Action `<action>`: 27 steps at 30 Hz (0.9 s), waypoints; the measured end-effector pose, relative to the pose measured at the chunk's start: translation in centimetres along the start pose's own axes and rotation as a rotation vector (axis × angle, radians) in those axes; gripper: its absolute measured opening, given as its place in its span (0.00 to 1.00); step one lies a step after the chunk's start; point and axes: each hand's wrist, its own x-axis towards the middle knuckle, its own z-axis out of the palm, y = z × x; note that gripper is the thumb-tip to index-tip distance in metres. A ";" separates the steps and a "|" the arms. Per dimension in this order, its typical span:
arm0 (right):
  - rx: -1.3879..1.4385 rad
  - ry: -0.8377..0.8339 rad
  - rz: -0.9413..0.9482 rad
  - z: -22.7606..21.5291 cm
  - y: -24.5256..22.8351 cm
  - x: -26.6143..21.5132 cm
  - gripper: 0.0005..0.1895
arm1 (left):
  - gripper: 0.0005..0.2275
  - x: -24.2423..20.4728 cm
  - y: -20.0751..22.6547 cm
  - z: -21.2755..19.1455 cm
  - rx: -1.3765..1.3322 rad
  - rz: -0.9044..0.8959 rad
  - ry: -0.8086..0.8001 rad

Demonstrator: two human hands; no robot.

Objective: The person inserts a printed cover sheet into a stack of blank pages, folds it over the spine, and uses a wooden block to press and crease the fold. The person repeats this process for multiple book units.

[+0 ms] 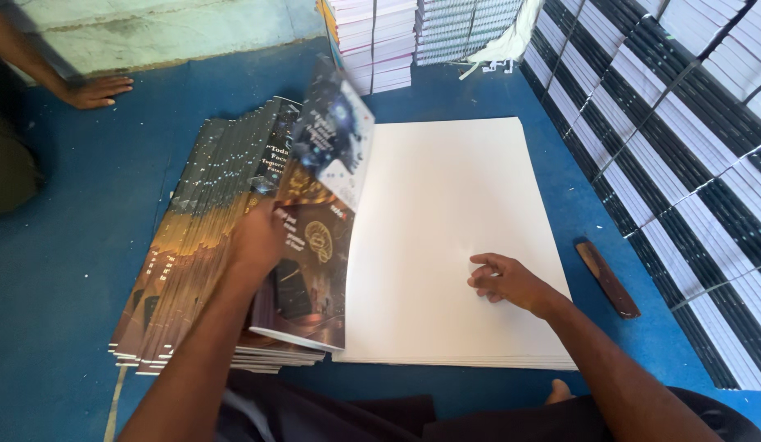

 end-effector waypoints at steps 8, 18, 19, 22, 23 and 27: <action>-0.070 0.038 0.004 0.0 0.1 -0.4 0.32 | 0.13 0.7 -4.8 -0.9 -0.013 -0.055 0.035; -0.261 0.187 -0.007 -1.0 1.1 0.4 0.28 | 0.29 0.0 -6.0 -1.5 -0.047 -0.066 0.010; -0.320 0.249 -0.011 -1.3 1.4 0.6 0.28 | 0.34 -0.2 -6.1 -1.5 -0.067 -0.042 0.005; -0.476 0.435 -0.014 -2.7 2.8 0.9 0.29 | 0.35 -0.9 -6.1 -1.4 0.020 -0.018 0.045; -0.515 0.493 -0.011 -3.3 3.3 0.9 0.30 | 0.34 -1.1 -6.0 -1.4 0.060 -0.038 0.036; -0.647 0.671 0.010 -5.4 5.1 0.7 0.36 | 0.30 -1.9 -5.3 -1.4 0.190 -0.089 0.001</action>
